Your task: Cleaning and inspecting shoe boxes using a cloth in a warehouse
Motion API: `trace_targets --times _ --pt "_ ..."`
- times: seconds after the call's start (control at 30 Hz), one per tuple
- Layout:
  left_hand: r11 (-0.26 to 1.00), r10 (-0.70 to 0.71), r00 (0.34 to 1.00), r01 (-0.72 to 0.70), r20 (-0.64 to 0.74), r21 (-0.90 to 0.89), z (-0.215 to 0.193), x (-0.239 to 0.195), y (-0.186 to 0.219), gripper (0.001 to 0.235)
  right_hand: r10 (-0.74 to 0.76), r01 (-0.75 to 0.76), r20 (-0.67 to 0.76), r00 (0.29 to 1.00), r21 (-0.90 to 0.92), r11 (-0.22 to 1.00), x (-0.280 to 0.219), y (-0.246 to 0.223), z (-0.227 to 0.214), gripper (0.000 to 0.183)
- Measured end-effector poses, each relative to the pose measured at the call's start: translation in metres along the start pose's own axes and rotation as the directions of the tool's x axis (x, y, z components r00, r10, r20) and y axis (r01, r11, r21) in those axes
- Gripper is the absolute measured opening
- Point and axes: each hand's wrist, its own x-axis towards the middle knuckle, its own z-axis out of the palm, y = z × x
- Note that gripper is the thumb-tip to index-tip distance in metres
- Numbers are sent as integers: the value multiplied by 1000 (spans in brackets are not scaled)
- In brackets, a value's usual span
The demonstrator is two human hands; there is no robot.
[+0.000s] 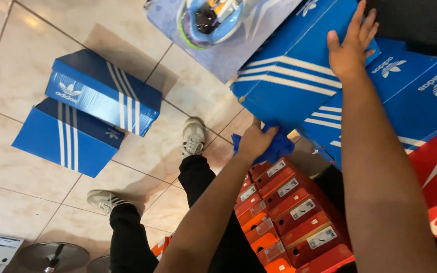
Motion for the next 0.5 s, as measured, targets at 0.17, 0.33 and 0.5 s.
trace_targets --times 0.17,0.33,0.5 --pt "997 -35 996 40 -88 62 -6 17 38 68 121 -119 -26 992 41 992 22 26 5 70" --pt "993 -56 996 63 -69 98 -4 31 43 64 173 -172 -92 981 18 985 36 37 16 73" --pt "997 -34 997 38 -64 65 -7 27 42 64 173 -163 -178 969 66 984 53 68 44 68"
